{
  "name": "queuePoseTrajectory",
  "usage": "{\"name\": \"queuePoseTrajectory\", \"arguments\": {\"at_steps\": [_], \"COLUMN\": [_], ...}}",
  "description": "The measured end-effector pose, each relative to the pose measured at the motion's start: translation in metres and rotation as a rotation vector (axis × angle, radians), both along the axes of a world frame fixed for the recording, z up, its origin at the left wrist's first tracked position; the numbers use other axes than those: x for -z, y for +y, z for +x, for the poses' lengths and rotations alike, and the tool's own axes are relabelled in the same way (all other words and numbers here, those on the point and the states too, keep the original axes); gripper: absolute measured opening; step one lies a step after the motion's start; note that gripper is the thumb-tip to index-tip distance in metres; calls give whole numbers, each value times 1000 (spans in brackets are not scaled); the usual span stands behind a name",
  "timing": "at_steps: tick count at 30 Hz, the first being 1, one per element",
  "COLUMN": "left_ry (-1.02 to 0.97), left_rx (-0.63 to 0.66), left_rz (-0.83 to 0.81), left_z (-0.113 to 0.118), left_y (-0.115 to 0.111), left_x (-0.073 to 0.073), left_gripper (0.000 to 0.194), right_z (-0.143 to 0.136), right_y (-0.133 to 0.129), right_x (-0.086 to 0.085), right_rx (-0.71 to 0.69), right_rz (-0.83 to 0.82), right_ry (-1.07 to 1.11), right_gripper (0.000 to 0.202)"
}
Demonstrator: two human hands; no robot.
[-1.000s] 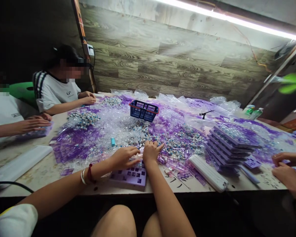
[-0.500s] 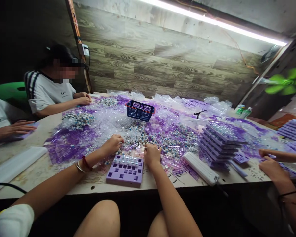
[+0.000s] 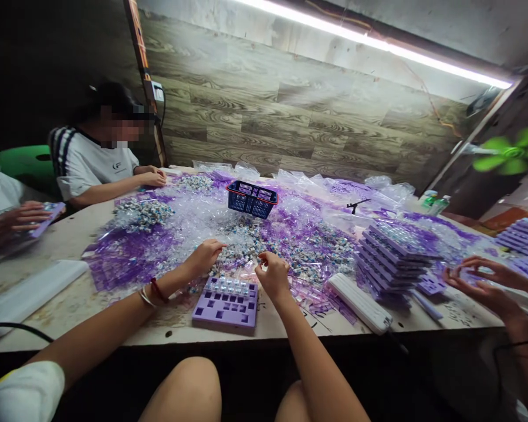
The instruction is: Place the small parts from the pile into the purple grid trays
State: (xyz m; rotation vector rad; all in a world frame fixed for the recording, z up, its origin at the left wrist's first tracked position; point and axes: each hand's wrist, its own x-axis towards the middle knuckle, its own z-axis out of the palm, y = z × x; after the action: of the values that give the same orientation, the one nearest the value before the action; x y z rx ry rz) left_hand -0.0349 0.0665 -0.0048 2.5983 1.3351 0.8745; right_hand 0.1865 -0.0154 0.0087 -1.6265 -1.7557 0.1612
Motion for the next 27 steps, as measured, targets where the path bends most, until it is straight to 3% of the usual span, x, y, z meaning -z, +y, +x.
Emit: {"name": "queuePoseTrajectory", "arguments": {"at_steps": [5,11,19,27], "left_ry": [-249,-404,-116,-72], "left_rx": [55,240,395,397], "left_rz": [-152,-426,-198,-208], "left_z": [7,23,39,37], "left_y": [-5,-22,-46,-45], "left_x": [-4,-6,4,4], "left_gripper": [40,39,36,32], "right_z": [9,15,9,15], "right_y": [-29,-53,-51,-48], "right_x": [-7,5,12,12], "right_rx": [-268,-352,-327,-346], "right_rz": [5,-102,-117,-128], "right_ry": [82,219,226,186], "right_gripper": [15,12,12,11]}}
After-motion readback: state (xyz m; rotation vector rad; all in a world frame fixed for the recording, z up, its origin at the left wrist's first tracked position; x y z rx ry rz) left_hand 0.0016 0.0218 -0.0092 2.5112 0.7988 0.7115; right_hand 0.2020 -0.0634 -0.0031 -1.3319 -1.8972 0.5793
